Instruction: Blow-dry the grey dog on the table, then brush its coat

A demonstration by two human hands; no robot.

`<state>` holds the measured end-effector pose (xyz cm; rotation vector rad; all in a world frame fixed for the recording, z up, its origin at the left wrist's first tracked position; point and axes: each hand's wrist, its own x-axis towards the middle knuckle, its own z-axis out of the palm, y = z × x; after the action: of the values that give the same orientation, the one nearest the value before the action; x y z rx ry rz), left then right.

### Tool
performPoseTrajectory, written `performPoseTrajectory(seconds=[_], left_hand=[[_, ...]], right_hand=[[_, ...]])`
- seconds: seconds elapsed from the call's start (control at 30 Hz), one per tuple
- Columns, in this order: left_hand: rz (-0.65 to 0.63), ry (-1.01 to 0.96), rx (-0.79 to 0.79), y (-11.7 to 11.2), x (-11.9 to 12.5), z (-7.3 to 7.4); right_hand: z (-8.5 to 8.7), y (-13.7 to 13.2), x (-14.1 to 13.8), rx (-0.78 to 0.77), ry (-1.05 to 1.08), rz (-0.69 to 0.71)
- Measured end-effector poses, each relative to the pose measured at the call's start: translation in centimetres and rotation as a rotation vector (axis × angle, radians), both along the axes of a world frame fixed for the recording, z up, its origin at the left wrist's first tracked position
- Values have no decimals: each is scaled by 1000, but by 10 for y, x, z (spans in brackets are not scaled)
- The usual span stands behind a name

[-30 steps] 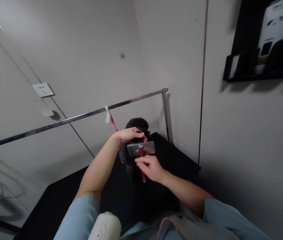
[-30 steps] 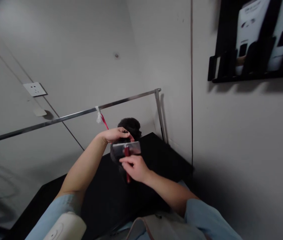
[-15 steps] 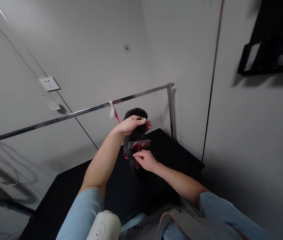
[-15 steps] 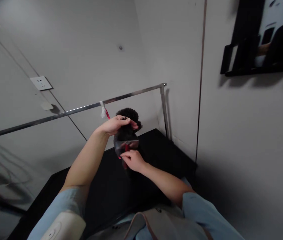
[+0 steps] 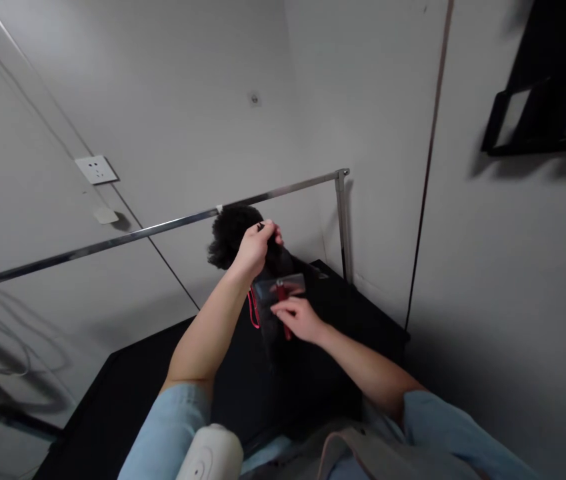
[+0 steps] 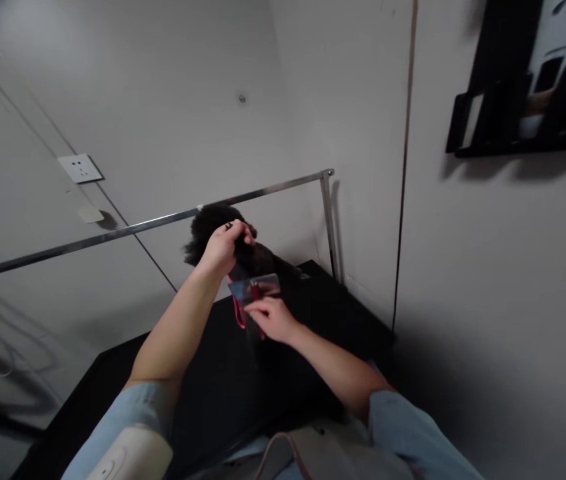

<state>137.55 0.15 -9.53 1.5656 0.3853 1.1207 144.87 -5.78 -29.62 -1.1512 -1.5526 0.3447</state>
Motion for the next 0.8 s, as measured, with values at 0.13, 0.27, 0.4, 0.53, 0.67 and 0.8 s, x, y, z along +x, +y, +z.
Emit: performPoseTrajectory(seconds=[0.13,0.27,0.4,0.53,0.67,0.8], left_hand=[[112,-149,32,-8,-7,3],[94,-137,71,-24,-11,-2],[168,-217,49,-30,-12,-1],[226,-287,57,-30,-17,5],[219,-300,125,-28,-16,8],[294,-365,195,-18,-14,11]], right_hand=[[8,10,16,-218,-118,23],[1,8,10,-220,-159,45],[-11,0,-2,-76,-189,-56],[-25,-11,-16,-261,-153,34],[-18,-1,-18,-38,-93,29],[-46,13,-28,-124,1,-64]])
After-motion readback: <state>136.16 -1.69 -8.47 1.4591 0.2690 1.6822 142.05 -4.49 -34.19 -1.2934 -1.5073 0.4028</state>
